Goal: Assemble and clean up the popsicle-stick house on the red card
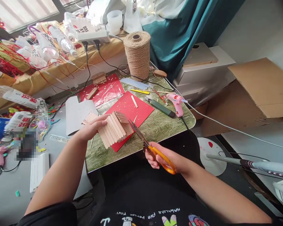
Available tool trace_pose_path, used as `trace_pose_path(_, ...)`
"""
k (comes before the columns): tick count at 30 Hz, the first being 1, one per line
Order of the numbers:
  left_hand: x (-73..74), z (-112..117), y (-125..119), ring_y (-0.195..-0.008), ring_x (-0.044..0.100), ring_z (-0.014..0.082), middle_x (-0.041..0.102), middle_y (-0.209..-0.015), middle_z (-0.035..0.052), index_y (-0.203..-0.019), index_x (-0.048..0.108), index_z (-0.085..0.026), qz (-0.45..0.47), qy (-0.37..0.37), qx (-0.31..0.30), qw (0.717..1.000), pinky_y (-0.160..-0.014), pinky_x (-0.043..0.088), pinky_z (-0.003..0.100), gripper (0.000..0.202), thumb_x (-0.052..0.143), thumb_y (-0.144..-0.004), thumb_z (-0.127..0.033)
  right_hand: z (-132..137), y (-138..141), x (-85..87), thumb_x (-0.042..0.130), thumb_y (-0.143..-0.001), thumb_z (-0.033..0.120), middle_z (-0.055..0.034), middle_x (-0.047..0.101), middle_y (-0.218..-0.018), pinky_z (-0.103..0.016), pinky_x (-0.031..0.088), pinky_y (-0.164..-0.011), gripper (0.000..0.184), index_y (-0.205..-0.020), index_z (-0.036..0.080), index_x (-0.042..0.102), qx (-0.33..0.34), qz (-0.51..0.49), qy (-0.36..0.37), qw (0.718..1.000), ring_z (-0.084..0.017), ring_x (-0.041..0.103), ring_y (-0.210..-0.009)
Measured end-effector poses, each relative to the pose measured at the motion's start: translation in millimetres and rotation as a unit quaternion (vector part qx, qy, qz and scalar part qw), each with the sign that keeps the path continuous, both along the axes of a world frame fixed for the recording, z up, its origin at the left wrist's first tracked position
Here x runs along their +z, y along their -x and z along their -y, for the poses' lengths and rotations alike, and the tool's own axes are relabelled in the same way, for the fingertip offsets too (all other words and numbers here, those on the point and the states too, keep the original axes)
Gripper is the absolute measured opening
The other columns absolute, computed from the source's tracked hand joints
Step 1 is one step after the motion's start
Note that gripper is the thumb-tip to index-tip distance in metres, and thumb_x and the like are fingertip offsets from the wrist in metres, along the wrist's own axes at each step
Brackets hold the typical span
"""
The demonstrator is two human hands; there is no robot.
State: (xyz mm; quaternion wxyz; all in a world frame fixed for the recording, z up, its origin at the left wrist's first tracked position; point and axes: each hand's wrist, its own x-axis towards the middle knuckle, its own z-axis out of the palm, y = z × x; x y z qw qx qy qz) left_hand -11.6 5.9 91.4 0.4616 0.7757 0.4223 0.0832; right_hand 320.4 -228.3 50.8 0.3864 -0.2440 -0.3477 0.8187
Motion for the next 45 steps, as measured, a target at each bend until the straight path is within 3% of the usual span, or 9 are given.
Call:
trace_pose_path(3,-4.8,3.5,3.2,-0.131,0.071,0.0384,0.076,-0.142,0.0106,-0.155,0.062,-0.024,0.011,0.076,0.041,0.996,-0.111,0.059,0.052,0.074,0.051,-0.097,-0.068,9.1,10.0,-12.3,0.071,-0.095,0.075,0.0011,0.044,-0.101,-0.030,0.037,-0.069,0.057,-0.117,0.028,0.046,-0.001,-0.027,0.019,0.999,-0.011,0.043,-0.073)
trace_pose_path(7,-1.5,10.4,-1.6,-0.153,0.052,0.0417,0.063,-0.161,0.0118,-0.157,0.061,-0.019,-0.044,0.056,0.051,0.996,-0.131,0.039,0.053,0.081,0.056,-0.095,-0.071,8.2,21.4,-23.0,0.069,-0.093,0.081,-0.0031,0.050,-0.108,-0.031,0.041,-0.074,0.067,-0.121,0.025,0.045,0.027,-0.015,0.004,1.000,-0.014,0.052,-0.084)
trace_pose_path(15,-8.6,8.2,-1.8,-0.154,0.051,0.0417,0.063,-0.160,0.0101,-0.153,0.066,-0.021,-0.055,0.092,0.072,0.992,-0.133,0.035,0.053,0.079,0.057,-0.096,-0.074,-6.8,24.4,-34.1,0.067,-0.097,0.077,-0.0057,0.055,-0.113,-0.031,0.044,-0.077,0.064,-0.121,0.022,0.046,0.026,-0.045,0.004,0.999,-0.013,0.057,-0.088)
trace_pose_path(18,-8.2,6.5,-3.2,-0.150,0.056,0.0413,0.067,-0.156,0.0098,-0.148,0.070,-0.023,-0.039,0.081,0.070,0.994,-0.129,0.042,0.052,0.073,0.064,-0.094,-0.073,-8.0,23.9,-35.5,0.068,-0.097,0.076,-0.0056,0.056,-0.111,-0.030,0.045,-0.076,0.063,-0.119,0.021,0.048,0.027,-0.065,0.027,0.997,-0.013,0.058,-0.086)
trace_pose_path(22,1.8,3.7,-10.6,-0.141,0.065,0.0365,0.067,-0.156,0.0104,-0.154,0.063,-0.027,0.042,0.097,0.008,0.994,-0.120,0.054,0.048,0.065,0.070,-0.097,-0.059,-9.2,23.0,-41.6,0.066,-0.098,0.076,-0.0082,0.059,-0.115,-0.032,0.047,-0.078,0.064,-0.123,0.020,0.049,0.042,-0.072,0.032,0.996,-0.014,0.061,-0.091)
trace_pose_path(25,11.0,1.9,-18.8,-0.154,0.054,0.0329,0.055,-0.168,0.0100,-0.163,0.053,-0.029,0.050,0.052,-0.071,0.995,-0.130,0.044,0.045,0.071,0.074,-0.098,-0.051,-10.9,20.6,-43.6,0.063,-0.099,0.077,-0.0140,0.060,-0.126,-0.038,0.051,-0.088,0.067,-0.128,0.019,0.048,0.061,-0.060,0.004,0.996,-0.021,0.063,-0.107)
trace_pose_path(27,14.6,2.3,-24.5,-0.158,0.049,0.0315,0.050,-0.172,0.0087,-0.167,0.046,-0.030,0.016,0.026,-0.104,0.994,-0.134,0.039,0.045,0.075,0.074,-0.100,-0.050,-12.3,19.6,-39.9,0.060,-0.102,0.076,-0.0160,0.060,-0.130,-0.041,0.051,-0.092,0.065,-0.130,0.020,0.048,0.056,-0.042,-0.009,0.998,-0.023,0.063,-0.113)
trace_pose_path(34,15.8,9.6,-31.3,-0.148,0.061,0.0313,0.056,-0.168,0.0092,-0.170,0.042,-0.029,-0.011,0.005,-0.110,0.994,-0.122,0.053,0.039,0.073,0.067,-0.105,-0.052,-17.4,29.6,-14.7,0.058,-0.098,0.082,-0.0128,0.060,-0.122,-0.038,0.051,-0.084,0.068,-0.126,0.022,0.045,0.032,-0.031,0.022,0.999,-0.020,0.064,-0.099)
trace_pose_path(45,20.0,12.2,-29.5,-0.144,0.064,0.0313,0.059,-0.164,0.0104,-0.169,0.043,-0.027,-0.037,-0.025,-0.121,0.992,-0.123,0.054,0.043,0.073,0.064,-0.105,-0.055,-29.1,49.8,-9.5,0.056,-0.097,0.086,-0.0073,0.054,-0.116,-0.035,0.046,-0.080,0.070,-0.124,0.022,0.044,-0.003,0.021,0.010,1.000,-0.014,0.052,-0.086)
